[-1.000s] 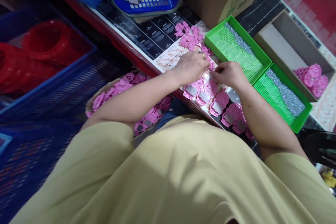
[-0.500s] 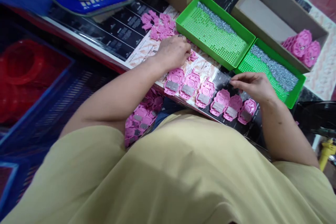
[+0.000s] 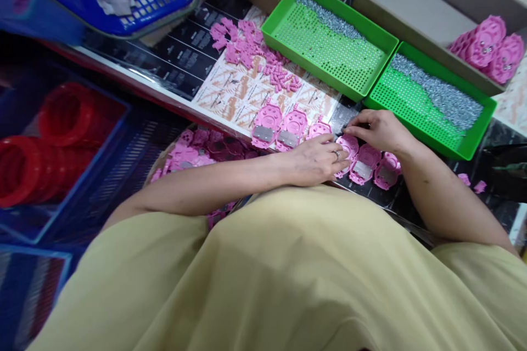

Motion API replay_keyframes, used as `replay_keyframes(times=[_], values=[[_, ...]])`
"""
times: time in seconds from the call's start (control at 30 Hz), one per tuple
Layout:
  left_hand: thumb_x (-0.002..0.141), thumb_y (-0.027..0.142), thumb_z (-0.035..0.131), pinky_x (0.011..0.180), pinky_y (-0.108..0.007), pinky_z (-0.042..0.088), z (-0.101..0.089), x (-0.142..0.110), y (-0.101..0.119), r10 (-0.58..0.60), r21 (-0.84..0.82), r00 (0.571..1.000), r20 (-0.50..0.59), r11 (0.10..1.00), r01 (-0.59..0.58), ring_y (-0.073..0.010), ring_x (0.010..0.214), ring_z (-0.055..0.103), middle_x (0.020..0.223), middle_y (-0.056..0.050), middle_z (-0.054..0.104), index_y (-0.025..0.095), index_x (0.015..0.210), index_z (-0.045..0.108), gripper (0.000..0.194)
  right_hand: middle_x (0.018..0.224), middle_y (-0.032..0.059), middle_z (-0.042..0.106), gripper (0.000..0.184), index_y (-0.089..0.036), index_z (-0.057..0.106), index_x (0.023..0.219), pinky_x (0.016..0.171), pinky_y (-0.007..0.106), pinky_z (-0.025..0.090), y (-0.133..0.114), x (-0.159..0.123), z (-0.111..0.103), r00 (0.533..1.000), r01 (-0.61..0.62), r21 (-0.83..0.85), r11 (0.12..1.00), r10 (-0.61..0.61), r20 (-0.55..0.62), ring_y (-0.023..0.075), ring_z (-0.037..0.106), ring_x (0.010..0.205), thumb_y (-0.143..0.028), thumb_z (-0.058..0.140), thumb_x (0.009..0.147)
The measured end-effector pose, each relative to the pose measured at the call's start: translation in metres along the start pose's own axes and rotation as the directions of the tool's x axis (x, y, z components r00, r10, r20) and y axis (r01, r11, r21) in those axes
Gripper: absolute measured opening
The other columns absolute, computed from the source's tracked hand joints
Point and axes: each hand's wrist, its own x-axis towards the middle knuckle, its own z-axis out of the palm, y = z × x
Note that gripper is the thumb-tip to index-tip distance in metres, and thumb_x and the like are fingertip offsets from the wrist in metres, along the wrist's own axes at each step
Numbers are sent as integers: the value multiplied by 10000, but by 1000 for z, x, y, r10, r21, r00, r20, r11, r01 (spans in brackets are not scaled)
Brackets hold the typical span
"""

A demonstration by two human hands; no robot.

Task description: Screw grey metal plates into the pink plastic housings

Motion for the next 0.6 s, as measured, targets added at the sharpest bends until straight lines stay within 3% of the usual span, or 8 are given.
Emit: replay_keyframes(times=[0.13,0.27,0.4,0.5,0.6], values=[[964,319,653,955,-387,464,7,-1,-1,-4,-23,1000,10,1000,4,-224,1073,673,1186,-115,748,145,1179,706,282,773,34,714,132,-200,740,782,685,298,457,1,4,2,1000,10,-23,1000,-10,-6,160,602,680,-331,750,766],[990,311,609,1025,-397,439,9,0,-1,-13,-11,999,30,1000,13,-212,1097,670,1226,-88,740,179,1209,702,273,689,-1,652,261,-199,654,843,586,267,388,3,3,6,996,-42,-18,999,40,-77,129,516,597,-331,818,689],[975,291,621,1062,-422,424,12,2,-1,-35,-48,999,20,998,36,-218,1113,670,1211,-85,748,185,1211,708,273,604,-11,609,310,-214,641,766,549,277,354,3,1,1,997,-57,14,998,58,-59,121,463,536,-457,819,692],[970,321,629,1078,-439,401,12,3,-3,-39,-68,998,46,997,42,-229,1121,659,1196,-92,752,187,1202,713,280,639,18,658,308,-223,721,809,578,315,385,-6,6,-10,997,-68,1,998,68,-49,152,513,550,-523,759,752],[946,332,663,1071,-442,387,11,4,-2,-33,-81,999,30,996,36,-237,1102,652,1157,-110,758,175,1207,712,309,802,60,728,251,-240,771,865,681,356,445,-28,22,-14,990,53,-100,994,-65,-127,204,619,684,-467,666,858]])
